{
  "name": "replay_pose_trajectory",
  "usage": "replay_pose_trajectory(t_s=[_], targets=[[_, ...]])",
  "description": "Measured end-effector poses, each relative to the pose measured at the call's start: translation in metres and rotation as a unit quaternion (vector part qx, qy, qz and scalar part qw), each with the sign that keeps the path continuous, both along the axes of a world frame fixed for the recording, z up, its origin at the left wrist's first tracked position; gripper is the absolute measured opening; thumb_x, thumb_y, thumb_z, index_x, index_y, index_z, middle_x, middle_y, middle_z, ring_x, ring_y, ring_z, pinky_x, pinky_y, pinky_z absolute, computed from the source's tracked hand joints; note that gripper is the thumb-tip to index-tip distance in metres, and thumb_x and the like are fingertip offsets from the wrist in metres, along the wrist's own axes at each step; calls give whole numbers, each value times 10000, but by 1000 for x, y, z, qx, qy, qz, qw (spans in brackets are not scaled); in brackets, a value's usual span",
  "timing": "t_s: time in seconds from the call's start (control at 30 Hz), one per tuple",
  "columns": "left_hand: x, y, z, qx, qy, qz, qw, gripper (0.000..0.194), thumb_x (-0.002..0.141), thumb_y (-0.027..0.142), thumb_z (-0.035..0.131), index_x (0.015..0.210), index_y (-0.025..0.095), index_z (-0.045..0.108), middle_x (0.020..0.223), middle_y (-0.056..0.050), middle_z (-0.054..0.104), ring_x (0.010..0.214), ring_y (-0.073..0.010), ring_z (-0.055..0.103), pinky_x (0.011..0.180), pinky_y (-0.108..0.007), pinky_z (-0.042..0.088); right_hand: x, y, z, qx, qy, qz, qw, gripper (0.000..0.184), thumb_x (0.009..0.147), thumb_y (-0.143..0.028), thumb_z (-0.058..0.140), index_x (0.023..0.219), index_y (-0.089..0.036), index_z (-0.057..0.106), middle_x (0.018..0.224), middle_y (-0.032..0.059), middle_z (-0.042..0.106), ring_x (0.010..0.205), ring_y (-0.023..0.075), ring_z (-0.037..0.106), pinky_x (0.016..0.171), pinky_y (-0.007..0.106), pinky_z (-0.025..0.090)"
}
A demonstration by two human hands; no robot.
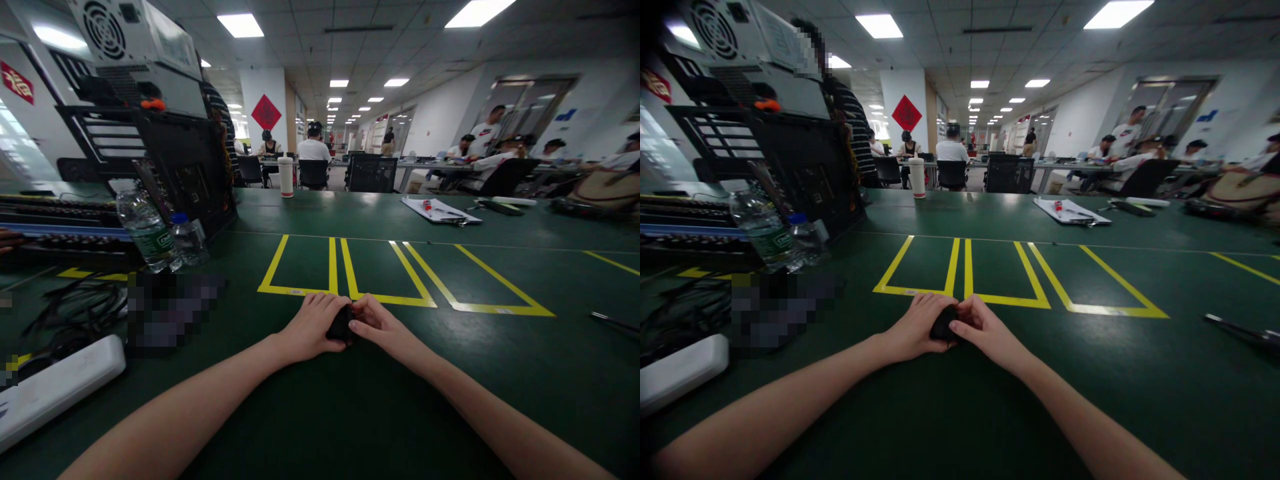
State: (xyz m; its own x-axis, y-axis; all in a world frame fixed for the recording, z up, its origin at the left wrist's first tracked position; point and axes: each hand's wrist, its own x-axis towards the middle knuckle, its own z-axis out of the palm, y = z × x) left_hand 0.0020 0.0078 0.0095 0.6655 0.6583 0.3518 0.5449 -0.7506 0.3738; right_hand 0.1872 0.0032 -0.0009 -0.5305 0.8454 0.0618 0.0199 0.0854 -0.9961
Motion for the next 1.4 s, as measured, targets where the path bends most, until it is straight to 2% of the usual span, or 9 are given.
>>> replay_pose_trajectory(t_s=[0.17,0.37,0.53,0.63,0.83,1.0,1.27,1.4], targets=[[0,-1,1,-8,-4,0,1000,564,671,305,657,1137,228,350,1130,-43,485,1002,-224,456,885,-385,310,1,0,3,-19,-27,5,999,240,770,-303,556,959,-194,456,964,33,521,914,181,523,796,363,440],[1,0,0,0,2,4,1000,566,643,276,676,1111,225,362,1099,-40,496,982,-225,461,864,-379,317,1,-2,7,2,-6,34,999,287,717,-244,624,924,-204,429,945,13,507,914,162,522,819,345,431],[0,-2,1,-2,-1,2,1000,565,658,269,663,1126,225,349,1119,-44,485,991,-222,456,872,-379,316,-1,-7,7,20,-42,2,999,220,784,-317,538,944,-216,427,976,23,501,903,162,518,785,338,452],[0,-3,2,-3,4,5,1000,574,661,273,661,1134,221,341,1116,-44,484,990,-221,454,869,-377,320,-3,-7,6,37,-47,-19,998,179,801,-341,505,912,-217,438,921,10,514,863,155,525,757,327,460],[1,-2,1,0,11,15,1000,572,656,270,663,1129,224,343,1096,-43,490,979,-225,458,859,-380,325,-3,-4,4,12,-62,-34,997,252,771,-314,553,964,-201,438,956,26,521,938,180,519,823,362,438],[1,-2,1,1,6,10,1000,563,648,255,667,1115,221,353,1086,-45,495,965,-228,465,846,-380,330,-3,-5,6,8,-47,-9,999,243,757,-280,574,943,-198,441,951,23,511,922,178,528,811,367,451],[2,-2,2,-7,8,12,1000,578,628,234,678,1108,223,355,1080,-39,497,968,-228,464,857,-381,324,-2,-6,6,18,-37,10,999,337,693,-261,646,921,-208,404,974,17,503,925,169,525,827,352,443],[1,-3,2,-7,8,11,1000,575,657,270,662,1130,232,337,1109,-40,485,990,-225,458,867,-379,319,-3,-6,7,22,-30,-8,999,212,772,-329,549,890,-208,422,902,3,505,872,152,520,772,316,450]])
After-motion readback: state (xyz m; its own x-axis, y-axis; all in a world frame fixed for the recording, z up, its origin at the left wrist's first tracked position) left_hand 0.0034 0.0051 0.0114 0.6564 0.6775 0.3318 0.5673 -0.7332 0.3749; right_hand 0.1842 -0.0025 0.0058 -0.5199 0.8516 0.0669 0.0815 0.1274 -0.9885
